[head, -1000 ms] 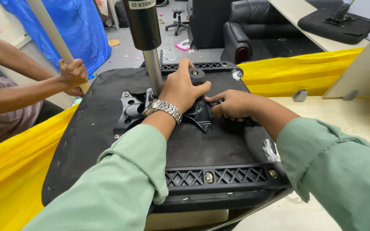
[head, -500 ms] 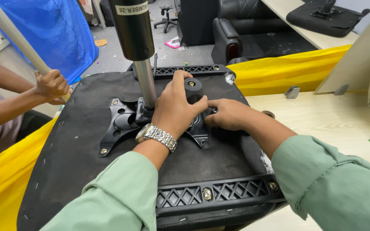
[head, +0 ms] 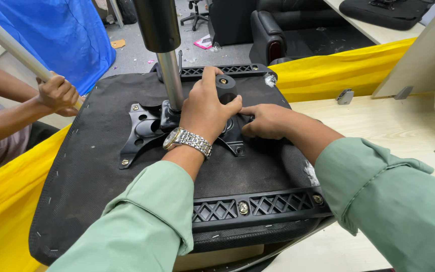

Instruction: The person uses a screwdriver to fasten screws into the underside of an office chair seat, securing the metal mounting plate and gas lift assembly. They rotate the chair to access different screw holes and tighten each fastener.

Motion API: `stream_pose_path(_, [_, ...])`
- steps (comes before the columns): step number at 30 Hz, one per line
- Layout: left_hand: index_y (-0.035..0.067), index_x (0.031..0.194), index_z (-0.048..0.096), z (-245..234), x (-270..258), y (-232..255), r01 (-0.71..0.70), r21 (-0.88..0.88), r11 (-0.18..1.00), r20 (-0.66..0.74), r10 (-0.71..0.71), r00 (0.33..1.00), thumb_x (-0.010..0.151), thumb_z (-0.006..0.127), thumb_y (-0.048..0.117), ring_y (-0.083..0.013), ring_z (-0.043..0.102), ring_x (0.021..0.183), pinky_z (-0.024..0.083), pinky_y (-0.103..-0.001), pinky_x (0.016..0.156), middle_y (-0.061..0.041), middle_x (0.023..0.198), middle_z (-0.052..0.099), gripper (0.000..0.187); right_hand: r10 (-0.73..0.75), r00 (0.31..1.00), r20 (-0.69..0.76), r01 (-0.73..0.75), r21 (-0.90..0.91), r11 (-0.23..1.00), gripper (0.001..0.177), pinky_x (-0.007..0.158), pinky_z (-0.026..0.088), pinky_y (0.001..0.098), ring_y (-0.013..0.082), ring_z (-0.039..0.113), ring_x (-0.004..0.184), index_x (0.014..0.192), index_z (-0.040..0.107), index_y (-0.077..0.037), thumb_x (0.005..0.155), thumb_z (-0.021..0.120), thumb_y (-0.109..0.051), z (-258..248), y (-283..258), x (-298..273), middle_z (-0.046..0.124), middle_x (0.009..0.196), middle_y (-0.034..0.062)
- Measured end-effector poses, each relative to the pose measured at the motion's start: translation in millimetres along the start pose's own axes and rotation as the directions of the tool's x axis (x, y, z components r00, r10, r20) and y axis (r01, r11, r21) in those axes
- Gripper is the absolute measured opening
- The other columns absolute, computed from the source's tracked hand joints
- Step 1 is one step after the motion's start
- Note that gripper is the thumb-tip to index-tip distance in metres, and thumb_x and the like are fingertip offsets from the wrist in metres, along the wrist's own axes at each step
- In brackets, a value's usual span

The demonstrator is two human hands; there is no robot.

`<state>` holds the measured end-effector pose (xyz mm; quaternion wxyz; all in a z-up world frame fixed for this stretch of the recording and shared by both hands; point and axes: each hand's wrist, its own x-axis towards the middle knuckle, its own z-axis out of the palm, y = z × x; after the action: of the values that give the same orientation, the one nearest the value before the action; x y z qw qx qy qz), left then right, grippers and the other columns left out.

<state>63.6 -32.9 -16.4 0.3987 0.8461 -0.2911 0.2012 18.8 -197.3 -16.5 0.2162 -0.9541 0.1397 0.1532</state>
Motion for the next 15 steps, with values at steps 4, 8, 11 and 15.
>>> stream_pose_path(4, [0.012, 0.122, 0.052, -3.9, -1.7, -4.3, -0.008, -0.014, 1.0, 0.014, 0.008, 1.0, 0.078, 0.083, 0.035, -0.0374, 0.073, 0.094, 0.059, -0.047, 0.076, -0.018, 0.107, 0.072, 0.059, -0.01, 1.0, -0.006, 0.01, -0.028, 1.0, 0.076, 0.069, 0.055, 0.0396, 0.0283, 0.07, 0.079, 0.152, 0.049, -0.036, 0.08, 0.073, -0.036, -1.9, -2.4, -1.8, 0.074, 0.099, 0.0143])
stream_pose_path(8, [0.011, 0.123, 0.051, -7.2, -2.4, -9.1, -0.052, -0.019, 0.998, 0.015, 0.052, 0.999, 0.078, 0.084, 0.035, -0.0382, 0.072, 0.094, 0.058, -0.047, 0.078, -0.019, 0.107, 0.072, 0.061, -0.038, 0.999, -0.02, 0.038, -0.038, 0.999, 0.076, 0.075, 0.057, 0.0392, 0.0287, 0.072, 0.085, 0.151, 0.05, -0.034, 0.079, 0.073, -0.037, 0.9, 2.8, 5.0, 0.074, 0.105, 0.0156])
stream_pose_path(11, [0.012, 0.126, 0.05, -4.1, -5.0, -11.6, -0.073, -0.045, 0.996, 0.018, 0.073, 0.997, 0.079, 0.083, 0.035, -0.0374, 0.073, 0.095, 0.059, -0.045, 0.079, -0.019, 0.109, 0.071, 0.062, -0.095, 0.995, -0.03, 0.093, -0.07, 0.993, 0.076, 0.086, 0.056, 0.0408, 0.031, 0.073, 0.096, 0.153, 0.049, -0.031, 0.08, 0.073, -0.037, 5.2, 11.4, 14.3, 0.074, 0.111, 0.019])
stream_pose_path(15, [0.011, 0.133, 0.048, -1.2, -10.2, -12.6, -0.103, -0.085, 0.991, 0.026, 0.105, 0.994, 0.081, 0.082, 0.033, -0.0391, 0.069, 0.106, 0.058, -0.045, 0.086, -0.022, 0.119, 0.067, 0.066, -0.169, 0.984, -0.051, 0.162, -0.107, 0.981, 0.079, 0.096, 0.051, 0.0429, 0.0343, 0.067, 0.112, 0.153, 0.046, -0.029, 0.08, 0.075, -0.038, 9.5, 18.4, 20.5, 0.067, 0.122, 0.0205])
